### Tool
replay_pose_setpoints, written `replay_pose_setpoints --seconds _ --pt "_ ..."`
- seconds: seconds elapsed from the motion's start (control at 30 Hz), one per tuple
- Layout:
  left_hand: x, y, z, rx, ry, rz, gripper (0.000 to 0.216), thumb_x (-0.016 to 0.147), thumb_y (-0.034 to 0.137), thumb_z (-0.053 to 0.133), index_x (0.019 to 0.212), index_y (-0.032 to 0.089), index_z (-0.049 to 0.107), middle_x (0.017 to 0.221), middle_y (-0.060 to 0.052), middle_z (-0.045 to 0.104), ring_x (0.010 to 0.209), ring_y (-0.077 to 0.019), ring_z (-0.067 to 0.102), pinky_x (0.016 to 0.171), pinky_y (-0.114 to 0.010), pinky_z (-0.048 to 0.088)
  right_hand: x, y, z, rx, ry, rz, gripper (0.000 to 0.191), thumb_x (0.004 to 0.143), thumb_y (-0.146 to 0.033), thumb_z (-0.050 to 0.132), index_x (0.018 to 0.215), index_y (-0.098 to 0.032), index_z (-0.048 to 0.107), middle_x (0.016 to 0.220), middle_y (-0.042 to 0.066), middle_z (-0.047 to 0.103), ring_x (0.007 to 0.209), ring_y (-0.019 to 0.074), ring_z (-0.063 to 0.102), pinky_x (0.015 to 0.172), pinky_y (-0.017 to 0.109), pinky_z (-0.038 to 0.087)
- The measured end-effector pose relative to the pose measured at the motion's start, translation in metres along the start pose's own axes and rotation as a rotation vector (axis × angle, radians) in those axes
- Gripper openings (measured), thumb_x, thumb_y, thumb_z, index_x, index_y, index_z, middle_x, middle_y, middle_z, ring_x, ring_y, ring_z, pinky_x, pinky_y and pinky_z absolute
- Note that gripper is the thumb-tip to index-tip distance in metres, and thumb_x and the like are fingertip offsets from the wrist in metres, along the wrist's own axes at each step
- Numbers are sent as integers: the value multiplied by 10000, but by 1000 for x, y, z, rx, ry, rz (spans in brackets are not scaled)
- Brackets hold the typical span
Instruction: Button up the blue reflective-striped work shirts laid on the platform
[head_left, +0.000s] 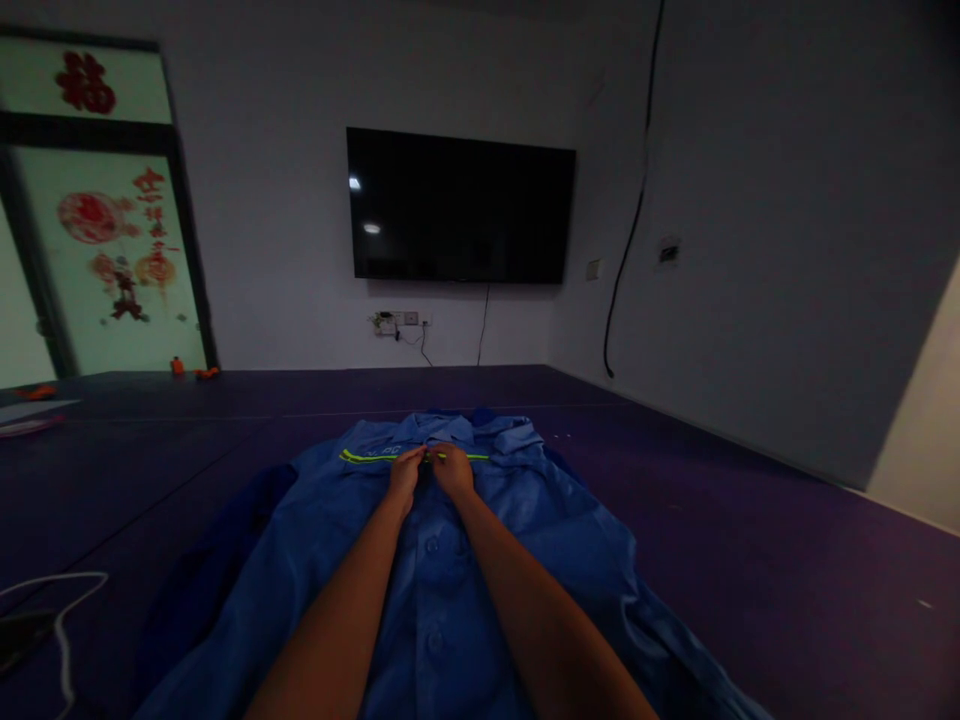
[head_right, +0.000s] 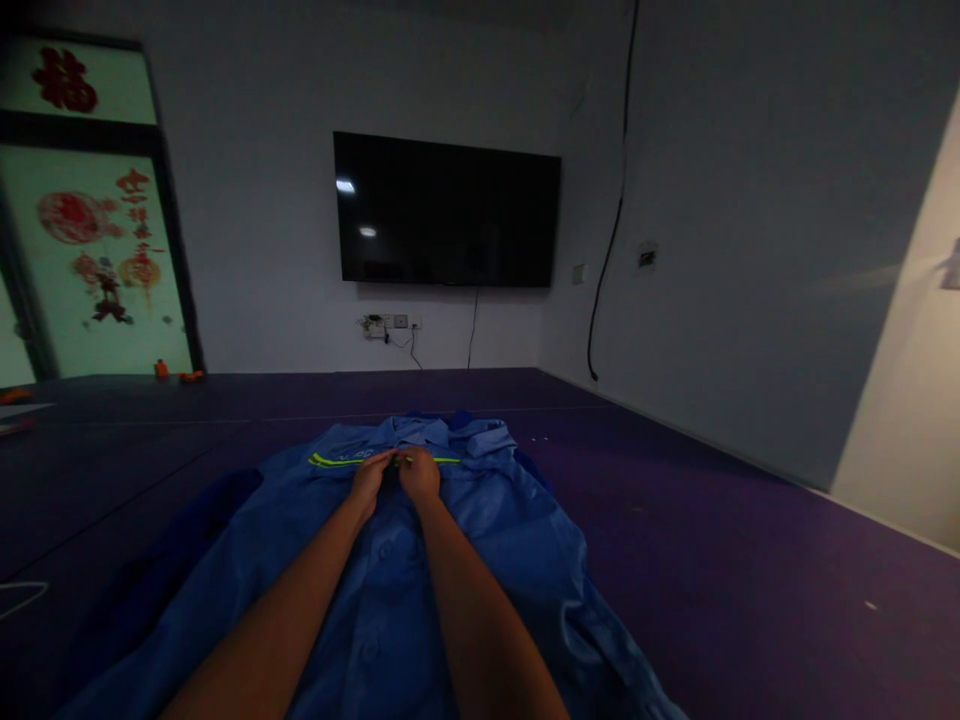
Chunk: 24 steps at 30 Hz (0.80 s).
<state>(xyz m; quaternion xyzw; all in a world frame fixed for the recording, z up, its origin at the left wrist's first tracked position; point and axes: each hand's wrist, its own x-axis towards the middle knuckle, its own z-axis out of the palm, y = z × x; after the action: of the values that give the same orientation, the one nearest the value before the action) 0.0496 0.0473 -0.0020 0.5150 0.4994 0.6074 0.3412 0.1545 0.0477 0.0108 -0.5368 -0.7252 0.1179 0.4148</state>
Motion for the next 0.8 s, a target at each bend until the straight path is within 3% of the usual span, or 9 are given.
replay_pose_setpoints --seconds 0.2,0.47,0.63,0.8 --pt "2 -2 -2 -167 66 -57 302 700 216 535 949 111 670 890 -85 698 812 -179 634 705 -275 486 6 8 9 184 109 9 280 763 -160 490 996 -178 645 993 44 666 934 157 591 841 245 424" --pt "-4 -1 -2 -318 101 -60 304 551 197 666 843 117 688 624 -27 659 572 -121 585 580 -231 450 13 20 17 400 173 20 275 656 -136 538 896 -162 670 800 29 680 796 175 617 788 292 462" --pt "-3 -1 0 -357 102 -51 257 507 141 668 764 120 676 553 -4 625 532 -111 566 576 -227 441 14 28 23 520 169 77 239 641 -213 569 850 -148 666 733 27 664 617 165 602 615 284 492" --pt "0 -3 2 -370 122 -48 213 488 120 667 701 126 662 546 1 616 554 -115 571 600 -233 445 10 33 32 611 131 162 211 649 -181 544 835 -129 628 562 -12 600 402 115 511 432 237 439"
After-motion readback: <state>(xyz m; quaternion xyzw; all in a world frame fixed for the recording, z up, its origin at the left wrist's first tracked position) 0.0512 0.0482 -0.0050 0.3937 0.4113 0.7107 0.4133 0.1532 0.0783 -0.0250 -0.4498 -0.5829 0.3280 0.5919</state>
